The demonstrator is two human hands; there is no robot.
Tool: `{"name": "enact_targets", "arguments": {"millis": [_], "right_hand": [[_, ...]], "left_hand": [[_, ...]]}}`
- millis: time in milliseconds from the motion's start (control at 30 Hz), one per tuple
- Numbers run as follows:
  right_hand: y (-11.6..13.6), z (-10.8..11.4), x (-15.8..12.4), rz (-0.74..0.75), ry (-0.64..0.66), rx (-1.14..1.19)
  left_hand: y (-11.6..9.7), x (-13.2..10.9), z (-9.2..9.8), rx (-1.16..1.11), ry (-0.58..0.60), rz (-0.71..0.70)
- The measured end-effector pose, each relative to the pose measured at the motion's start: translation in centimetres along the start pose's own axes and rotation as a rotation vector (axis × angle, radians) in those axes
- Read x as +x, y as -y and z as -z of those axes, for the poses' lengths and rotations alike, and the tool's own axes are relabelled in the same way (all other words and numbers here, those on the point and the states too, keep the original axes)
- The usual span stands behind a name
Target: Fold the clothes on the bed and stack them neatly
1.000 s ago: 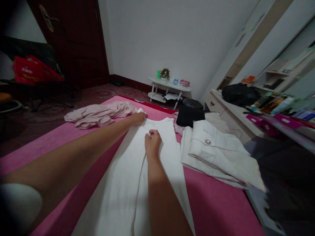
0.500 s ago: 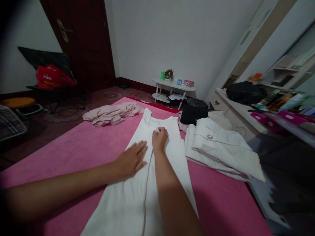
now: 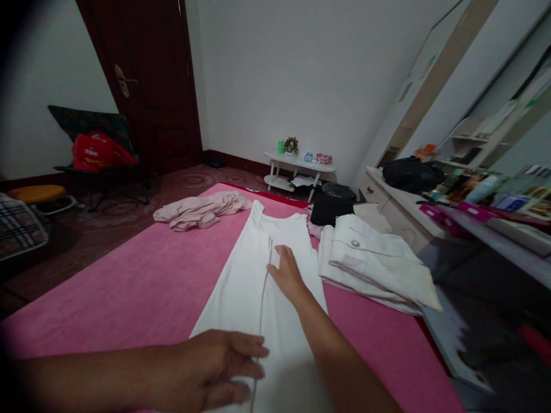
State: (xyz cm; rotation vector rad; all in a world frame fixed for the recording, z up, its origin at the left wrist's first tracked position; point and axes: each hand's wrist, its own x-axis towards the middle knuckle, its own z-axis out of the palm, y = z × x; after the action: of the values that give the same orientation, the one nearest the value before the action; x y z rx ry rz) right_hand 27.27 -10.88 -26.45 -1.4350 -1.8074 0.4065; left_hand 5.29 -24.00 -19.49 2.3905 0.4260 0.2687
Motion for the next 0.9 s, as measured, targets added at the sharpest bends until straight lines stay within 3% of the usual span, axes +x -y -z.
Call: {"name": "enact_targets", "arguments": {"millis": [67, 200, 300, 400, 533, 633, 733, 800, 900], "right_hand": [[-0.2, 2.2, -3.3, 0.061, 0.027, -0.085], [-1.1, 7.4, -10.4, 0.06, -0.018, -0.318], [-1.3, 10.8, -14.6, -0.103, -0.035, -0.46], [-0.4, 12.7, -17.2, -0.331, 0.044, -0.467], [1.1, 12.6, -17.9, -0.491, 0.254, -0.343], [1.9, 11.5, -16.9, -0.494, 0.161, -0.256], [3.4, 10.0, -15.3, -0.467, 0.091, 0.076], [5.1, 8.6, -14.3, -0.436, 0.12, 0.242], [8.1, 6.6, -13.4, -0.316, 0.236, 0.227]], "left_hand": [[1.8, 1.3, 1.1, 0.021, -0.104, 0.006], [7.1, 4.5, 2.3, 0.307, -0.234, 0.188], [10.5, 6.4, 2.0, 0.461, -0.274, 0.278], [11.9, 7.3, 1.3, 0.528, -0.335, 0.259], [12.0, 7.1, 1.0, 0.501, -0.377, 0.217], [11.5, 6.8, 1.2, 0.395, -0.448, 0.169], [10.2, 6.9, 1.5, 0.214, -0.53, 0.105], [8.9, 7.1, 1.7, 0.112, -0.544, 0.091], [7.2, 7.5, 1.5, 0.033, -0.542, 0.162]]}}
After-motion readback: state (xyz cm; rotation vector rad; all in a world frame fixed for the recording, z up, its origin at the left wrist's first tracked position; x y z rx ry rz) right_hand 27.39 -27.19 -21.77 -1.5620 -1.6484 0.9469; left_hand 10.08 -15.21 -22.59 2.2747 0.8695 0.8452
